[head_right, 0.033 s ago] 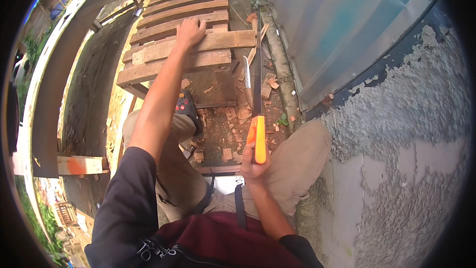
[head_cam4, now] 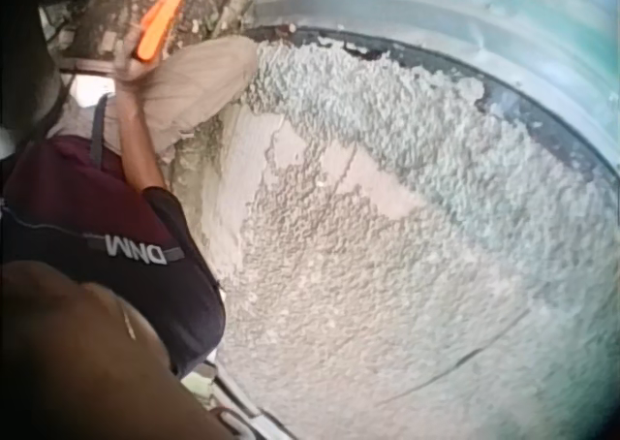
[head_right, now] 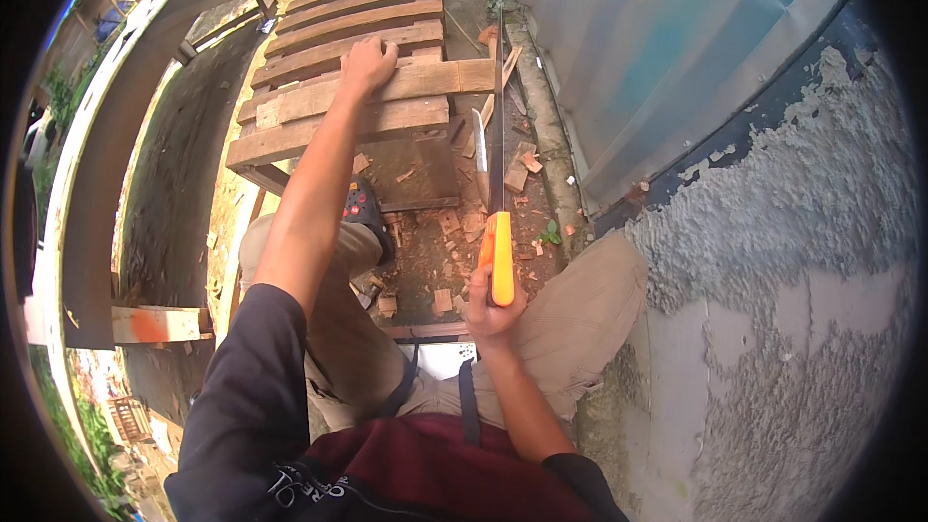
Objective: The person uses a hand saw to cut a wooden plank resting on a wooden pallet. They hold the plank with one hand and saw with the other, producing sawdust as they work.
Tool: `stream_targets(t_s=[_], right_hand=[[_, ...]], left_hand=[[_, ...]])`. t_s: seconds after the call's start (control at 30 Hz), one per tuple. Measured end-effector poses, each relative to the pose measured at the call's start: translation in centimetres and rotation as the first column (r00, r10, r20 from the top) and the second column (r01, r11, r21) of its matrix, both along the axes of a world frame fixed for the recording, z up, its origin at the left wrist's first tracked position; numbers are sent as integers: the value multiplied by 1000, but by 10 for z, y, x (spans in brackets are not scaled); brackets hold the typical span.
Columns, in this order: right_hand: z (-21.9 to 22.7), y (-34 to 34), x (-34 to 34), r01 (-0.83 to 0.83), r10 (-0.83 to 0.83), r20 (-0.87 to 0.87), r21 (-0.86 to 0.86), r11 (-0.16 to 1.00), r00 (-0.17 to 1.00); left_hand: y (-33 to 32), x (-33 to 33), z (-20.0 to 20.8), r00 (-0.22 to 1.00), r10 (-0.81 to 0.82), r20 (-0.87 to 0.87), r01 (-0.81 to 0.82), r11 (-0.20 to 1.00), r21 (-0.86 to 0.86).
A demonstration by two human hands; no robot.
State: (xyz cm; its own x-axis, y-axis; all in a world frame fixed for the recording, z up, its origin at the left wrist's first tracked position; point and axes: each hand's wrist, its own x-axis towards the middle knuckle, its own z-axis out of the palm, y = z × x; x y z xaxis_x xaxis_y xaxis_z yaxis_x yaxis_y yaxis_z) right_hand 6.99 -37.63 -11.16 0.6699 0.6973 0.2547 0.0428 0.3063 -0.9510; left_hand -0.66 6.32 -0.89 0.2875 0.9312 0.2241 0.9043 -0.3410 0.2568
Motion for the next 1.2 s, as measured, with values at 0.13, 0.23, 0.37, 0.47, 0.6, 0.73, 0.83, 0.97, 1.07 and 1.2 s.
stream_targets(t_s=[0.13, 0.23, 0.37, 0.47, 0.6, 0.73, 0.83, 0.97, 1.07, 1.2], right_hand=[[37, 64, 1, 52, -48, 90, -49, 997, 995], [50, 84, 2, 109, -105, 179, -10, 994, 978], [33, 101, 2, 109, -100, 221, -28, 994, 970], [21, 100, -2, 91, -76, 217, -61, 994, 973], [-11, 89, -2, 96, -70, 164, -158, 983, 984], [-14, 72, -5, 154, -92, 273, -219, 964, 958], [7, 81, 7, 148, -75, 322, -210, 966, 944], [6, 101, 29, 104, -20, 324, -241, 965, 946], [15, 116, 29, 21, 24, 181, -246, 969, 983], [19, 120, 23, -17, 75, 266, -214, 977, 961]], left_hand=[[20, -2, 4, 982, -79, -172, -1, 906, -423], [9, 6, 11, 987, -107, -123, 40, 890, -455], [15, 6, 17, 983, -116, -142, 48, 910, -412], [8, 5, 19, 987, -102, -121, 49, 924, -379], [5, 8, 23, 990, -108, -89, 66, 919, -388], [2, 2, 28, 996, -54, -71, 21, 915, -403], [-5, 4, 28, 997, -50, -62, 23, 924, -382], [-5, 10, 23, 995, -76, -70, 43, 920, -390], [-1, 6, 24, 994, -74, -86, 37, 928, -370], [-2, -4, 27, 992, -72, -106, 35, 947, -318]])
